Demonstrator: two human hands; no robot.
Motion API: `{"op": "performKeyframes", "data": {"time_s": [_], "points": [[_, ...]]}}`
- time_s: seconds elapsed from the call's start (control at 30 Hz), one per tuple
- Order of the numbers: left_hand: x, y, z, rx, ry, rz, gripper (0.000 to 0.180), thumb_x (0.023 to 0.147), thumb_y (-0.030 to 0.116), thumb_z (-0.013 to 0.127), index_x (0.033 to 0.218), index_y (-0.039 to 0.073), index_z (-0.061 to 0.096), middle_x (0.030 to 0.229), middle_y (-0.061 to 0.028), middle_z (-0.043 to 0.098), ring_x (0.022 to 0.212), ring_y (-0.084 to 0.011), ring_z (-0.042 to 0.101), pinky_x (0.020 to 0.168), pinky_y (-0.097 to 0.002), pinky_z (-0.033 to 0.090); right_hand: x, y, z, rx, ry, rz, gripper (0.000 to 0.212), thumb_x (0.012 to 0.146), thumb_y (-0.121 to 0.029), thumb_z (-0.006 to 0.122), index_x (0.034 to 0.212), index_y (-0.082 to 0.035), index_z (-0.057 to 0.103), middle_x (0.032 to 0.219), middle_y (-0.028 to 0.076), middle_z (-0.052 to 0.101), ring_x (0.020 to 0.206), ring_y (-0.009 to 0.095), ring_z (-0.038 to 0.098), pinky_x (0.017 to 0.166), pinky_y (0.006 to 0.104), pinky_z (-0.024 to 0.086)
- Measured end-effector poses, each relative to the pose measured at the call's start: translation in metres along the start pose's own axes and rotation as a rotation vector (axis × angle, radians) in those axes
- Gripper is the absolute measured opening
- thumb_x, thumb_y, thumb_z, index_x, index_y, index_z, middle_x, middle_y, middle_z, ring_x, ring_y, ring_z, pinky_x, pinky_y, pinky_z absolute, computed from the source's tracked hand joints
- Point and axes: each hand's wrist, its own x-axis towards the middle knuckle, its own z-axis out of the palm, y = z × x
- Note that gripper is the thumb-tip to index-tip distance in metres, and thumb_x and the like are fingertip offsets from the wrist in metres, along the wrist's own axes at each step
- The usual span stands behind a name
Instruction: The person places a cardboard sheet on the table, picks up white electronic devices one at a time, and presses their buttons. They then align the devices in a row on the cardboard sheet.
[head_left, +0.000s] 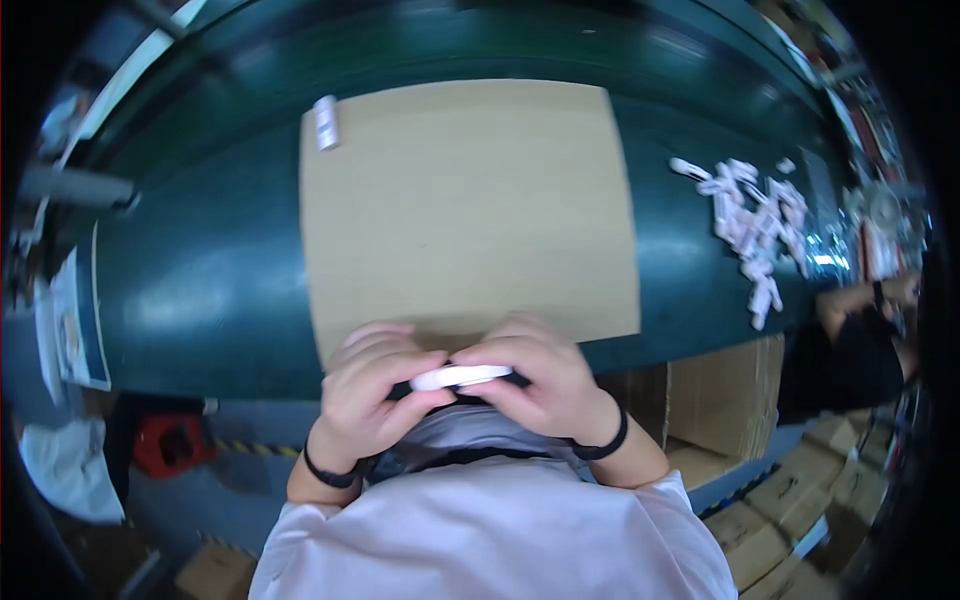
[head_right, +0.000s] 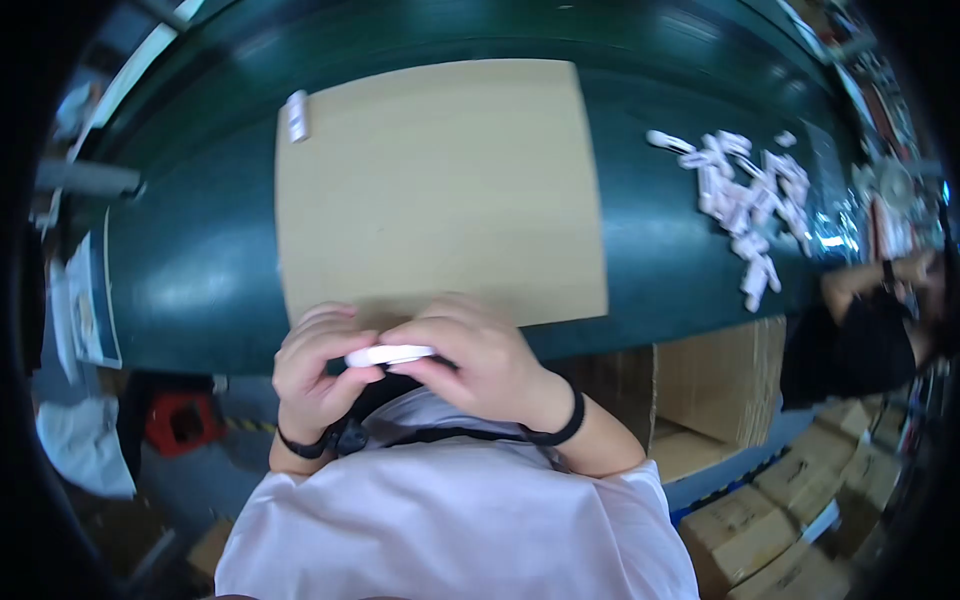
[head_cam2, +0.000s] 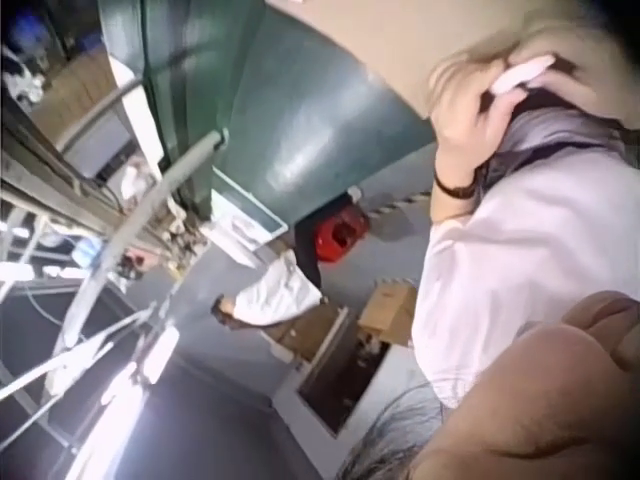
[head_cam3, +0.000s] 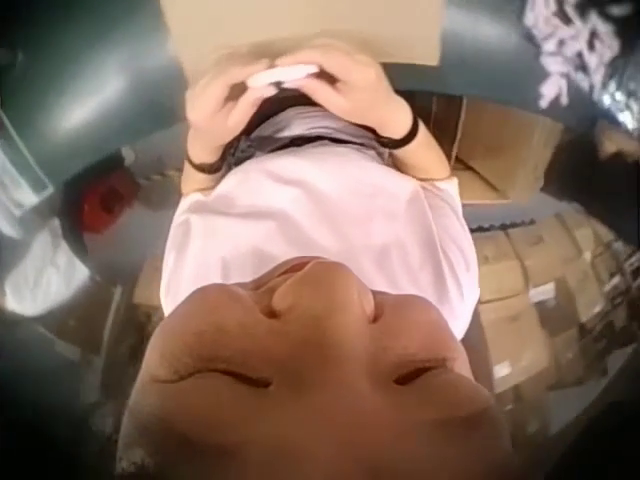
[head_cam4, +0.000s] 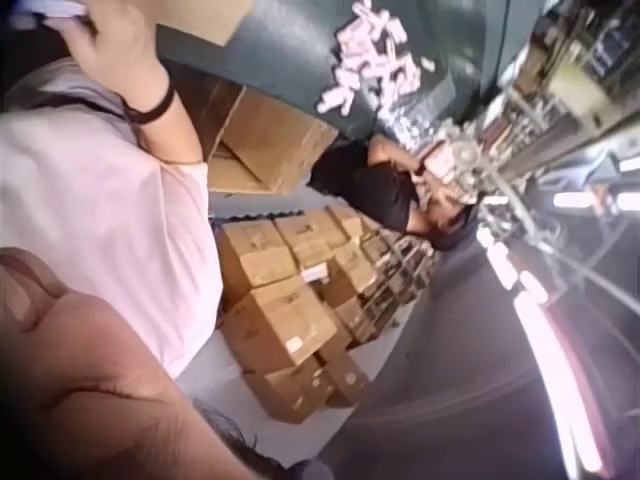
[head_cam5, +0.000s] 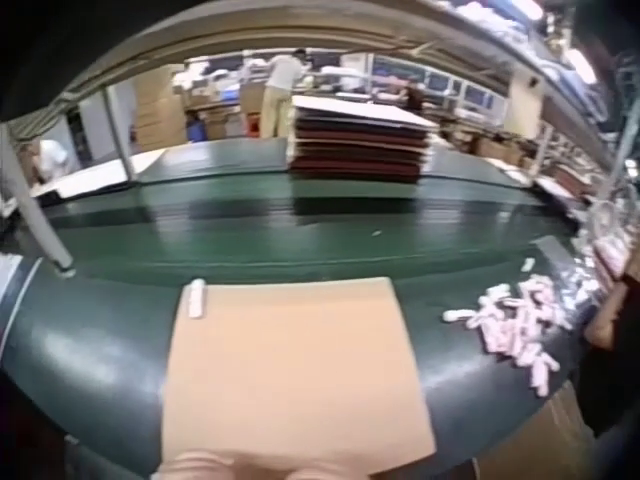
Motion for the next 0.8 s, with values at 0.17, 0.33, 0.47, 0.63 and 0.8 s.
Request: {"op": "performKeyframes", "data": {"time_s": [0.17, 0.33, 0.47, 0.63, 0.8], "points": [[-0.009, -0.004, -0.003, -0.079, -0.067, -0.002, 0.031, 0.074, 0.019, 0.082, 0.093, 0.000, 0.066, 0.083, -0.0126, 0.069, 0.078, -0.0294, 0.067, 0.084, -0.0454, 0.052, 0.000, 0.004, 0.001, -0.043, -0.048, 0.010, 0.030, 0.075, -0.004, 0.076, 0.103, -0.002, 0.067, 0.087, 0.008, 0.068, 0.070, 0.022, 0.060, 0.061, 0.0321, 0.045], [-0.011, -0.003, -0.002, -0.109, -0.020, 0.029, 0.030, 0.075, 0.014, 0.080, 0.097, 0.001, 0.065, 0.086, -0.0119, 0.068, 0.079, -0.0278, 0.066, 0.084, -0.0449, 0.052, 0.004, -0.007, 0.002, -0.036, -0.035, 0.078, 0.030, 0.076, -0.002, 0.075, 0.104, 0.001, 0.065, 0.086, 0.009, 0.066, 0.071, 0.020, 0.059, 0.062, 0.0304, 0.044], [-0.012, -0.003, 0.001, -0.153, -0.020, 0.016, 0.029, 0.075, 0.009, 0.078, 0.099, 0.000, 0.065, 0.089, -0.0118, 0.068, 0.079, -0.0270, 0.065, 0.084, -0.0443, 0.052, -0.001, -0.008, 0.003, -0.022, -0.001, 0.117, 0.034, 0.074, -0.001, 0.076, 0.106, -0.001, 0.065, 0.089, 0.010, 0.068, 0.071, 0.025, 0.060, 0.063, 0.0337, 0.045], [-0.009, -0.001, 0.003, -0.128, -0.032, 0.007, 0.028, 0.074, 0.004, 0.075, 0.100, 0.000, 0.064, 0.089, -0.0116, 0.067, 0.079, -0.0265, 0.064, 0.084, -0.0444, 0.051, -0.003, -0.003, 0.003, -0.050, -0.005, 0.031, 0.029, 0.076, 0.000, 0.074, 0.103, 0.002, 0.064, 0.088, 0.011, 0.065, 0.075, 0.021, 0.058, 0.065, 0.0301, 0.044], [-0.010, -0.003, 0.004, -0.153, -0.033, 0.020, 0.027, 0.074, 0.002, 0.072, 0.100, 0.001, 0.064, 0.089, -0.0109, 0.067, 0.078, -0.0260, 0.064, 0.083, -0.0455, 0.051, -0.002, -0.003, 0.004, -0.092, -0.011, -0.011, 0.029, 0.076, 0.002, 0.073, 0.103, 0.002, 0.064, 0.089, 0.011, 0.065, 0.075, 0.022, 0.059, 0.065, 0.0307, 0.044]]}}
